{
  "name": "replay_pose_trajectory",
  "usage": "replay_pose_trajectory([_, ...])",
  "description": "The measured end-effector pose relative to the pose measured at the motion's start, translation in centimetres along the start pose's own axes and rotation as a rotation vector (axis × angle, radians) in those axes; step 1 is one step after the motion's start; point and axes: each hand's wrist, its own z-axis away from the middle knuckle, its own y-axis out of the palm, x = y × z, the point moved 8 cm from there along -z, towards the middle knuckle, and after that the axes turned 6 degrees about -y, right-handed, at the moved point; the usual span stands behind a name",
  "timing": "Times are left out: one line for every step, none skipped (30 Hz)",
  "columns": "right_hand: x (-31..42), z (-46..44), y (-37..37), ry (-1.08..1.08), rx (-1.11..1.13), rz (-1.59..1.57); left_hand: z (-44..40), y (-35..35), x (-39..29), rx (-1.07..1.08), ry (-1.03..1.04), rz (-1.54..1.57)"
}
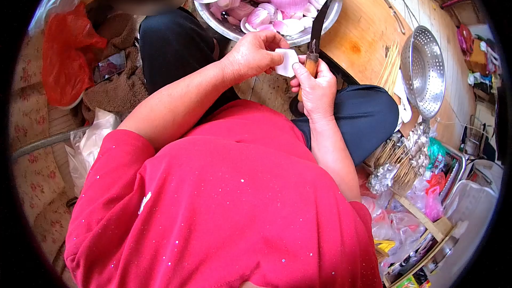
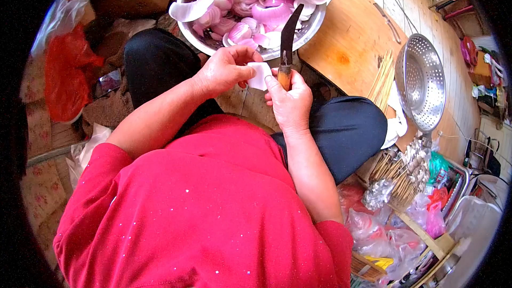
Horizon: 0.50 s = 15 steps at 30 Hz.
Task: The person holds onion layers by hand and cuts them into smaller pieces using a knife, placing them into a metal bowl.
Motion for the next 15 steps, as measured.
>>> replay_pose_trajectory([0.1, 0.1, 0.1, -0.002, 0.004, 0.001, 0.0, -0.3, -0.2, -0.004, 0.002, 0.001])
replay_pose_trajectory([0.4, 0.1, 0.4, -0.016, 0.035, 0.007, -0.2, -1.0, -0.1, -0.050, -0.018, 0.039])
replay_pose_trajectory([0.5, 0.3, 0.7, -0.030, 0.068, 0.013, -0.3, -1.6, -0.2, -0.097, -0.039, 0.077])
replay_pose_trajectory([0.4, 0.4, 0.7, -0.027, 0.071, 0.014, -0.3, -2.5, -0.3, -0.215, -0.089, 0.097])
replay_pose_trajectory([0.4, 0.6, 1.2, -0.038, 0.125, 0.022, -0.2, -3.1, -1.0, -0.226, -0.018, 0.185])
replay_pose_trajectory([0.4, 0.8, 1.6, -0.048, 0.181, 0.030, -0.4, -3.7, -1.0, -0.245, -0.020, 0.228])
replay_pose_trajectory([0.3, 1.0, 1.5, -0.045, 0.186, 0.033, -0.6, -4.2, -1.0, -0.265, -0.021, 0.271])
replay_pose_trajectory([0.0, 1.3, 1.8, -0.036, 0.260, 0.120, -0.6, -4.4, -1.1, -0.257, -0.024, 0.265])
replay_pose_trajectory([-0.3, 1.6, 2.2, -0.026, 0.333, 0.208, -0.6, -4.5, -1.0, -0.261, -0.025, 0.268])
replay_pose_trajectory([-0.2, 1.8, 2.4, -0.063, 0.341, 0.253, -0.8, -4.7, -1.0, -0.269, -0.020, 0.274])
replay_pose_trajectory([-0.2, 1.9, 2.5, -0.061, 0.344, 0.254, -1.1, -4.9, -0.9, -0.276, -0.015, 0.280])
replay_pose_trajectory([-0.5, 2.2, 2.7, -0.011, 0.362, 0.257, -1.2, -5.0, -1.1, -0.288, 0.013, 0.295])
replay_pose_trajectory([-0.9, 2.4, 2.8, 0.041, 0.380, 0.260, -1.2, -5.1, -1.0, -0.288, 0.009, 0.299])
replay_pose_trajectory([-1.2, 2.3, 2.8, 0.032, 0.398, 0.279, -1.2, -5.2, -1.1, -0.288, 0.021, 0.300])
replay_pose_trajectory([-1.1, 2.4, 2.9, 0.034, 0.398, 0.280, -1.1, -5.3, -1.4, -0.287, 0.033, 0.299])
